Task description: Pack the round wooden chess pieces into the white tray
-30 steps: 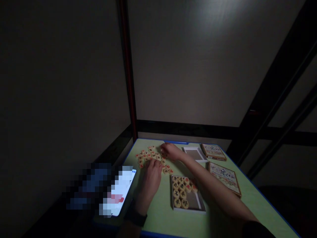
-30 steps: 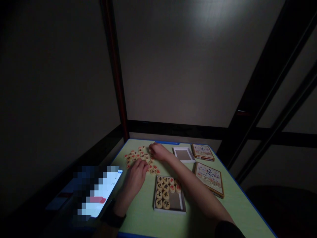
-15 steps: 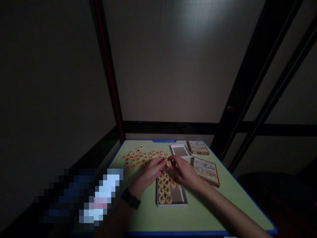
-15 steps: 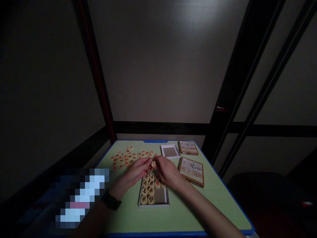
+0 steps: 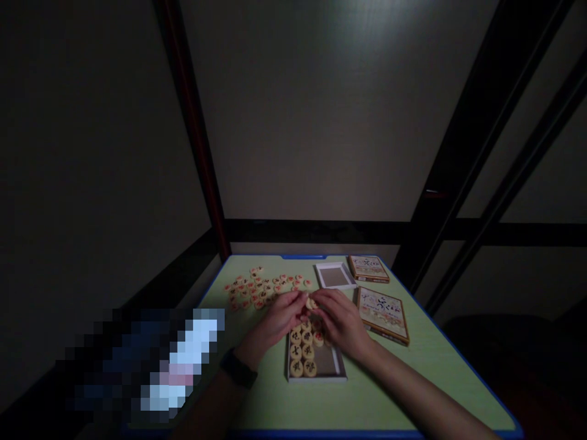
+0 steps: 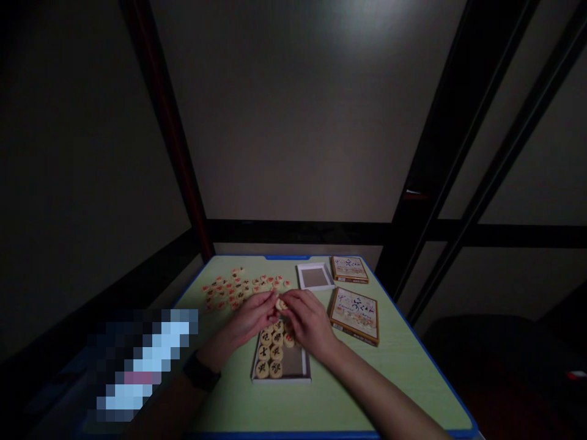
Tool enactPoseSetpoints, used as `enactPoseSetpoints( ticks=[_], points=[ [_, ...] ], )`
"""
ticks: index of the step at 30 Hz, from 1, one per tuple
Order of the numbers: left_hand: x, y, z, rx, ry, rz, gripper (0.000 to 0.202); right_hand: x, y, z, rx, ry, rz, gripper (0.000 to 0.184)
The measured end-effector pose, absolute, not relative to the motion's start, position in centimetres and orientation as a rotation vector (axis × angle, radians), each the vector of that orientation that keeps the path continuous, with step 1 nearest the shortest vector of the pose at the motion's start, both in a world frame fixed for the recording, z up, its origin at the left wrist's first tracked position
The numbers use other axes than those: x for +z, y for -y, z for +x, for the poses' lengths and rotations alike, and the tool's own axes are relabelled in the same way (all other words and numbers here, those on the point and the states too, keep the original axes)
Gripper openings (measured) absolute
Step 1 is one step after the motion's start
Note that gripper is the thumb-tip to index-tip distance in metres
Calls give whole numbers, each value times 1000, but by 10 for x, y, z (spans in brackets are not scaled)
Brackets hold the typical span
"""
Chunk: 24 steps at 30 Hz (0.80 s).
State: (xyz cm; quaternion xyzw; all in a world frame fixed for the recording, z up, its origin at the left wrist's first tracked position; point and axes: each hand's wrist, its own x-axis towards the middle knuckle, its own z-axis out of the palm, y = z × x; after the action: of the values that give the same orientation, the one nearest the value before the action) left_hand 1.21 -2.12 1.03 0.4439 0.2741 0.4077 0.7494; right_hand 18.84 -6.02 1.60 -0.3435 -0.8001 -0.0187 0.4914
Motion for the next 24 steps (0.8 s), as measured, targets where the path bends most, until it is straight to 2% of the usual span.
enactPoseSetpoints(
  ticks=[8, 24],
  points=[
    [9, 22, 12, 858, -639, 996, 54, 12, 64, 181, -17, 1949, -828, 19],
    [16, 25, 5, 791, -527, 1060, 40, 14, 67, 179, -23, 1947, -801, 22]
  ],
)
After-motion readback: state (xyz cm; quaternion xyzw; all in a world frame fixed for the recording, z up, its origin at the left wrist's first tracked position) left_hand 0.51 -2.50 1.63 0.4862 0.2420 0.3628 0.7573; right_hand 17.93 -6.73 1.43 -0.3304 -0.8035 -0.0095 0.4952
